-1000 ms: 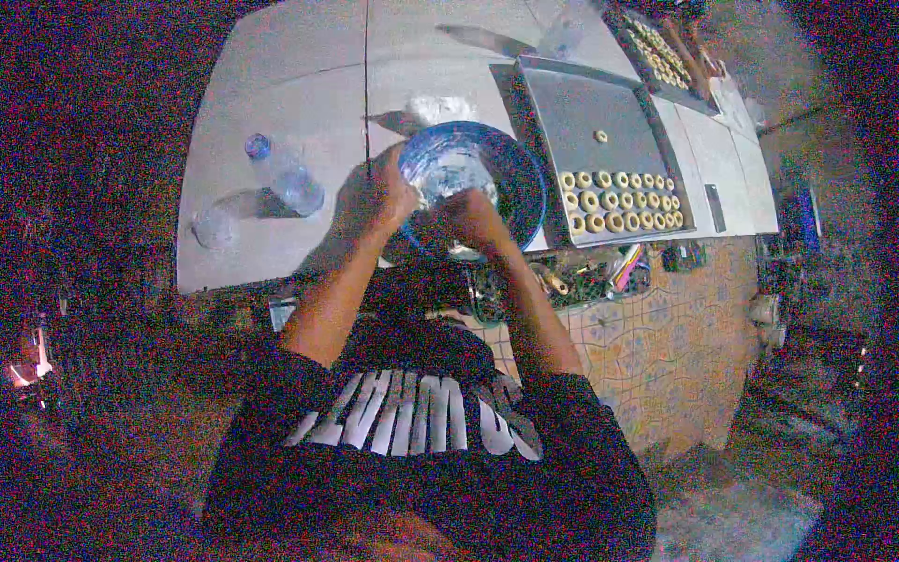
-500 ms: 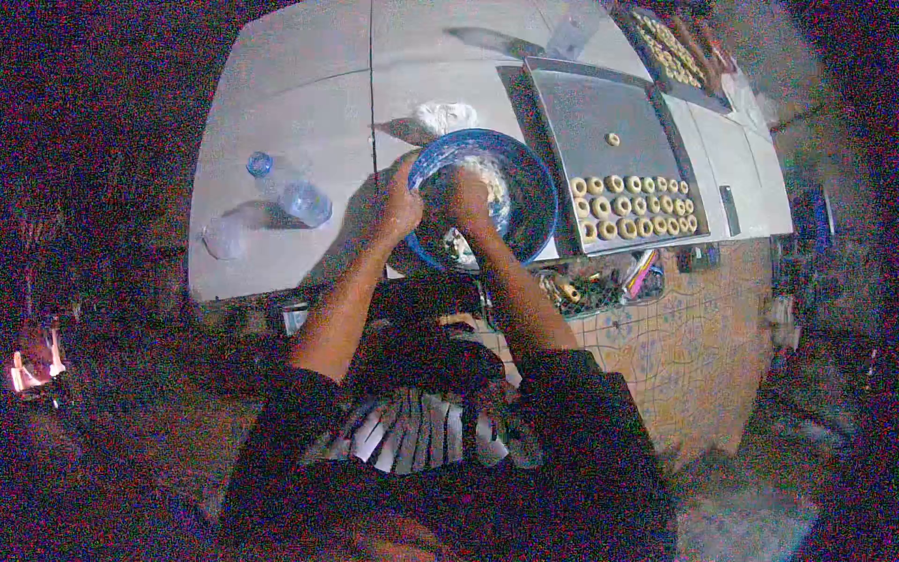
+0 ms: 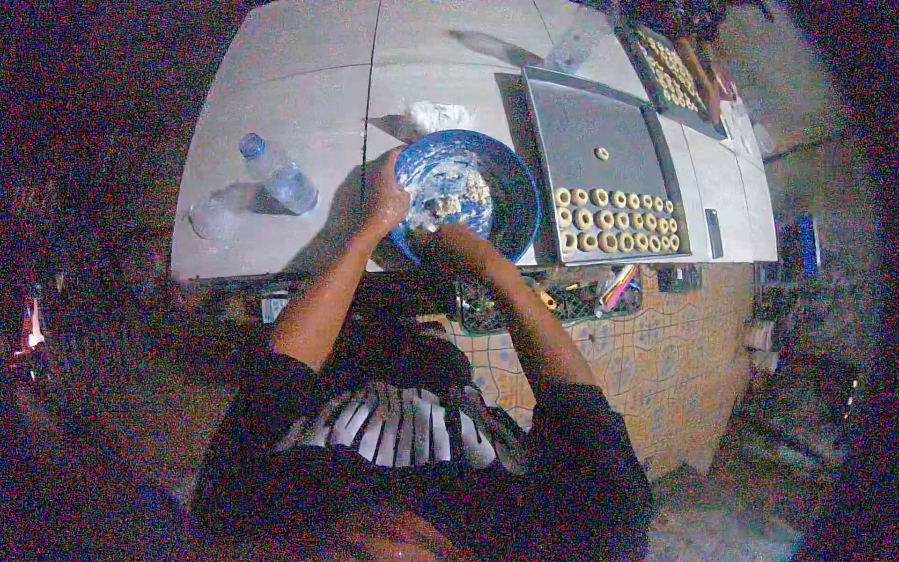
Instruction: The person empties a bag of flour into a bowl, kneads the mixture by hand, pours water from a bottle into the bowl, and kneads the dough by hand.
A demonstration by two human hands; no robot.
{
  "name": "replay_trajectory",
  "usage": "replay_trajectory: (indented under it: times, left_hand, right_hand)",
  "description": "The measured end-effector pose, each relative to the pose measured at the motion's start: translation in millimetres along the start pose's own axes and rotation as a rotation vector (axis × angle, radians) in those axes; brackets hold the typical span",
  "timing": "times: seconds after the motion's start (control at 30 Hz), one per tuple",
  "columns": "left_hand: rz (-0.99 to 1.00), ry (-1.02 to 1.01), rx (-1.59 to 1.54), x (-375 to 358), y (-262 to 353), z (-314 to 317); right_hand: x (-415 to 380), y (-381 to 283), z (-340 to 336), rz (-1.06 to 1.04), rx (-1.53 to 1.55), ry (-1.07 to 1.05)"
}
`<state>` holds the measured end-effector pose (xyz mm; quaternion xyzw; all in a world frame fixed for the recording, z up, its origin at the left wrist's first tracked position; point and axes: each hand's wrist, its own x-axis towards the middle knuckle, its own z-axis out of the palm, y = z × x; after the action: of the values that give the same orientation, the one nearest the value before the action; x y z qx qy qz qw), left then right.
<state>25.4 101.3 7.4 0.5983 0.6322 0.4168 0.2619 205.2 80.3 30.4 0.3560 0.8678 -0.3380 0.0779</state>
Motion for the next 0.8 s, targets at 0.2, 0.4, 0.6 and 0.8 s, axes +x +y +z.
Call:
replay_trajectory:
  times: [0.2, 0.4, 0.6, 0.8]
  left_hand:
    - [-0.209, -0.09, -0.045, -2, 15, -6]
    - [0.128, 0.021, 0.129, 3, -9, 7]
    - [0.206, 0.015, 0.114, 5, -34, 18]
    - [-0.133, -0.197, 0.177, 2, 38, -18]
  right_hand:
    - [-29, 56, 4, 0.274, 0.046, 0.234]
    - [3, 79, 12, 0.341, 0.116, 0.659]
    - [57, 63, 9, 0.351, -0.003, 0.895]
    - [87, 21, -4, 0.306, -0.095, 0.774]
